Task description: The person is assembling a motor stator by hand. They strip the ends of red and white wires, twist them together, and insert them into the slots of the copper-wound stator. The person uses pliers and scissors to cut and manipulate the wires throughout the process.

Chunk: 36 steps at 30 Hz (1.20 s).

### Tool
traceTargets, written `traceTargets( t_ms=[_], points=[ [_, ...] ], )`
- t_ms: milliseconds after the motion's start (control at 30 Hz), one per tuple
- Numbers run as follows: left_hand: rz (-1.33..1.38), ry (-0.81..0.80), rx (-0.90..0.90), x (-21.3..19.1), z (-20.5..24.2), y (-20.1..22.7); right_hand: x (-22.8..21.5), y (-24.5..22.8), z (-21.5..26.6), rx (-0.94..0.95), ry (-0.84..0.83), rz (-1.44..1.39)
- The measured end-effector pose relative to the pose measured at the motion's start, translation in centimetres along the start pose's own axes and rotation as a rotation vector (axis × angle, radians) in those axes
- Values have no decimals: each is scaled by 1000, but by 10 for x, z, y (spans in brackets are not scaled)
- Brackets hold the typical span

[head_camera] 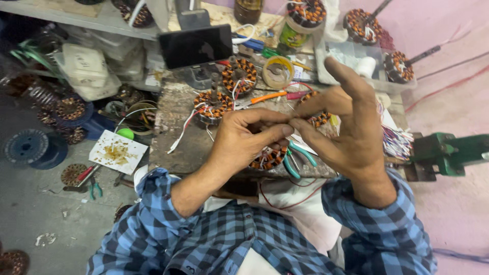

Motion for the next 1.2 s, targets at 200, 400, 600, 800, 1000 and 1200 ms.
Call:
traceTargets(
  t_ms=[200, 400, 600, 800, 1000, 1200],
  points=[
    [-11, -94, 71, -5, 1, -7, 0, -2, 8, 88, 69, -232],
    [-226, -91, 216, -4, 7, 17, -2, -13, 15, 8, 117, -187],
    [-359, -45, 269, 0, 15, 34, -26, -23, 43, 163, 450, -342],
    [-498, -113, 427, 0, 27, 40, -30, -5, 67, 495, 422, -465],
    [-628, -316, 673, 0, 43, 39, 34, 49, 113, 824, -83, -1052],
    [-721, -454, 906, -2, 52, 47, 71, 71, 157, 983, -155, -1358]
  ],
)
Point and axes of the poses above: each hand's wrist, its own z-axis away from the middle knuckle, its own x-axis out of the palm, y = z × x, the point moved 5 cm from there along -z, towards the middle knuckle, and after that the axes turned 5 degrees about -z, right-handed, at the moved point
